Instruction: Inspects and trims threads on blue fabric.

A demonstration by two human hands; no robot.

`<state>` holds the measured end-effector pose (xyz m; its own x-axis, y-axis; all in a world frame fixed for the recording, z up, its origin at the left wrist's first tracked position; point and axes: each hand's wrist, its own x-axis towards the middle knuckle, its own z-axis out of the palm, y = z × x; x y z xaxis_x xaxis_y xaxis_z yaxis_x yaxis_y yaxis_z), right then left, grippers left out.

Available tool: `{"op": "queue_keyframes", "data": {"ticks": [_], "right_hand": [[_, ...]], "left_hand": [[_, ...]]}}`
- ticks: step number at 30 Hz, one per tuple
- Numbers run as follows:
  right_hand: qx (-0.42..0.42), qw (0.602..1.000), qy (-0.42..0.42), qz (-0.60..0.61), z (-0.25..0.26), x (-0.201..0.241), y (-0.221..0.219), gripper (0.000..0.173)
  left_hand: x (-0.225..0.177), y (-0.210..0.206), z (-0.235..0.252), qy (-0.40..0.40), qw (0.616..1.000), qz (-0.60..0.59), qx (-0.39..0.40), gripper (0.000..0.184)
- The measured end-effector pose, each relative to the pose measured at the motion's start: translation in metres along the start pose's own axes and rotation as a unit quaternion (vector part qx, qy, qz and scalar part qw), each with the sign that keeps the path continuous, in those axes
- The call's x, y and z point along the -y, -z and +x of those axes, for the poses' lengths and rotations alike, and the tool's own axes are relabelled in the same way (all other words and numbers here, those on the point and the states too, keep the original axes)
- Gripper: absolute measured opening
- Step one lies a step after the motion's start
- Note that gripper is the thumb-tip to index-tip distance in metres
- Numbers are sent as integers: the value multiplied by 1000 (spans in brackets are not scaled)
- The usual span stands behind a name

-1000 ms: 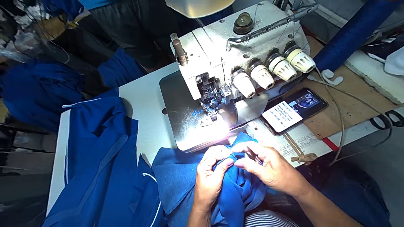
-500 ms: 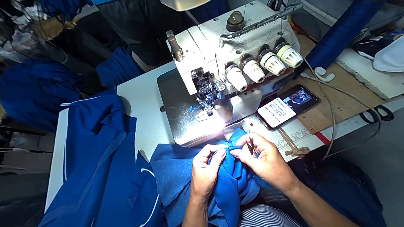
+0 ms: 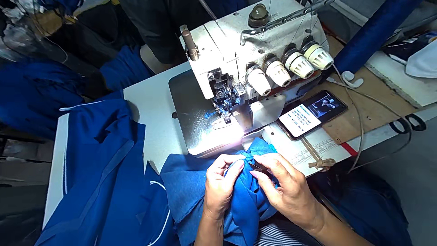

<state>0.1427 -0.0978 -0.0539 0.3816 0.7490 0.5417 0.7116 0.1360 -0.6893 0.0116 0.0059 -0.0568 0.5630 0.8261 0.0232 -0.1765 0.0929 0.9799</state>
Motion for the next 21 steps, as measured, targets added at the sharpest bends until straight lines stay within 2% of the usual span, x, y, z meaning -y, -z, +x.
{"op": "queue_keyframes", "data": {"ticks": [8, 11, 13, 15, 17, 19, 21], "right_hand": [[8, 1000, -10, 11, 2, 0, 0, 24], [23, 983, -142, 112, 3, 6, 7, 34], [43, 957, -224, 178, 6, 8, 13, 37], [64, 956, -214, 191, 9, 5, 13, 28], [68, 971, -170, 154, 6, -2, 10, 13], [41, 981, -150, 118, 6, -9, 10, 10], [3, 982, -154, 111, 5, -12, 12, 6]], "left_hand": [[0, 0, -1, -5, 1000, 6, 2, 8], [1, 0, -1, -25, 1000, 2, 16, 8], [5, 3, 0, -61, 997, -5, 53, 21], [7, 6, 4, -89, 992, -12, 88, 45], [8, 8, 2, -89, 990, -47, 98, 56], [6, 11, 1, -73, 990, -74, 92, 55], [2, 14, -2, -67, 996, -19, 63, 39]]}}
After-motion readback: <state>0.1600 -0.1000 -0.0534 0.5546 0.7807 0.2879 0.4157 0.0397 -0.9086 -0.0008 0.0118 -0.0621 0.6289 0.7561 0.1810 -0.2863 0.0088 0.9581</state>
